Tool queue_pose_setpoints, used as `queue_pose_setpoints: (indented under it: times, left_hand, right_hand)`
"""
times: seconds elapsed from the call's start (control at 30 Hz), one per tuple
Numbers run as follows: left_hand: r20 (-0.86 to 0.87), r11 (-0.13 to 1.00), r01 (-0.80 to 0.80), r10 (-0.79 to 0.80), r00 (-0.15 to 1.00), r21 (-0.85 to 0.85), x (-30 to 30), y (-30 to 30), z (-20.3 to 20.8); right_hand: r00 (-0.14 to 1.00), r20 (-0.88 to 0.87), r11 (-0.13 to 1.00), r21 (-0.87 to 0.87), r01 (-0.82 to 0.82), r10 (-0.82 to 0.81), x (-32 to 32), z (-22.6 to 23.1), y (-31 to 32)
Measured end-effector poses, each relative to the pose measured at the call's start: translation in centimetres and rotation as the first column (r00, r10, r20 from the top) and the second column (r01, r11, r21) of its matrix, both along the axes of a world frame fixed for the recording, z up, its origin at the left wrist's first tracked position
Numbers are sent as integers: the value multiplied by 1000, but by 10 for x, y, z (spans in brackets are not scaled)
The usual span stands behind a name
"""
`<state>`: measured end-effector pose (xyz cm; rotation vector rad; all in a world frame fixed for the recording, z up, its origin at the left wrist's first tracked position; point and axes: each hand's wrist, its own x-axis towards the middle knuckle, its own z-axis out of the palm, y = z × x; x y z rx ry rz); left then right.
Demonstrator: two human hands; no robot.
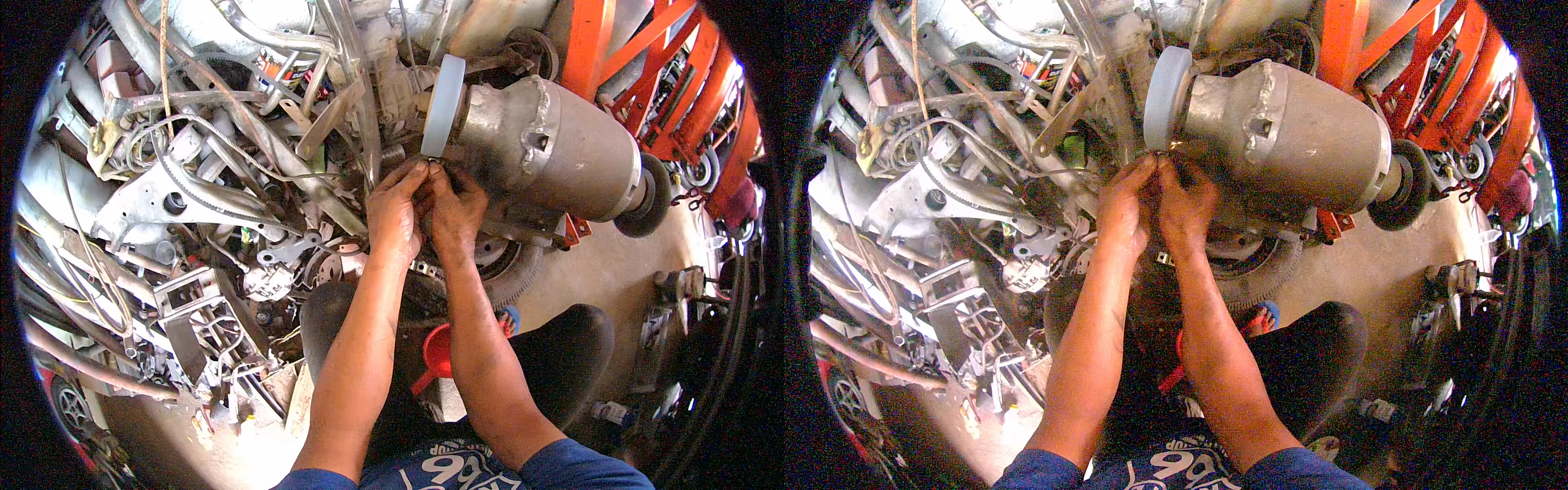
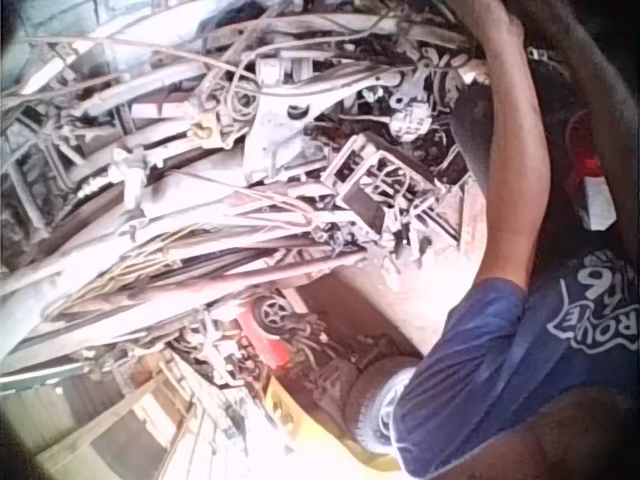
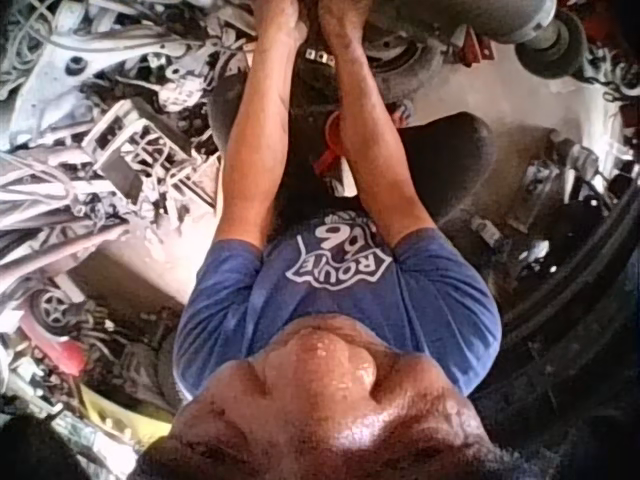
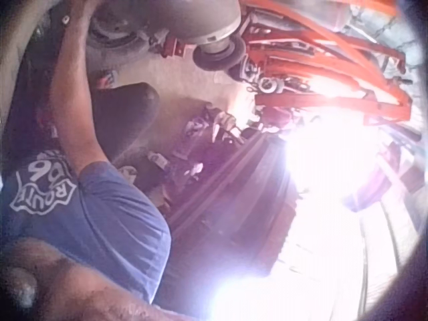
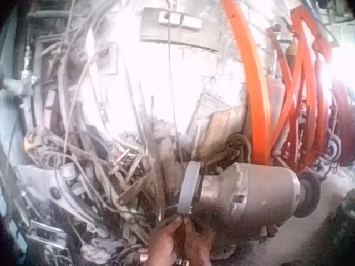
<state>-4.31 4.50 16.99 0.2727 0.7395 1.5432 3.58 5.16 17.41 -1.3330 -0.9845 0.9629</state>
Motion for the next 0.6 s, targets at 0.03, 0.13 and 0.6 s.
queue_pose_setpoints:
  times: [0.03, 0.13, 0.6]
  left_hand:
    - [-7, 1000, -11, 11, 1000, -15, 1, -1, 2]
    - [-25, 999, 28, -28, 999, 35, 2, 3, -6]
    - [-4, 1000, -24, 24, 1000, -1, 1, -1, 3]
  right_hand:
    - [1000, -5, 1000, 19, -3, 3, 1, 0, 0]
    - [1000, -18, 997, 72, 0, 2, 1, -3, 1]
    - [995, -101, 999, 53, 14, -9, -4, -2, 0]
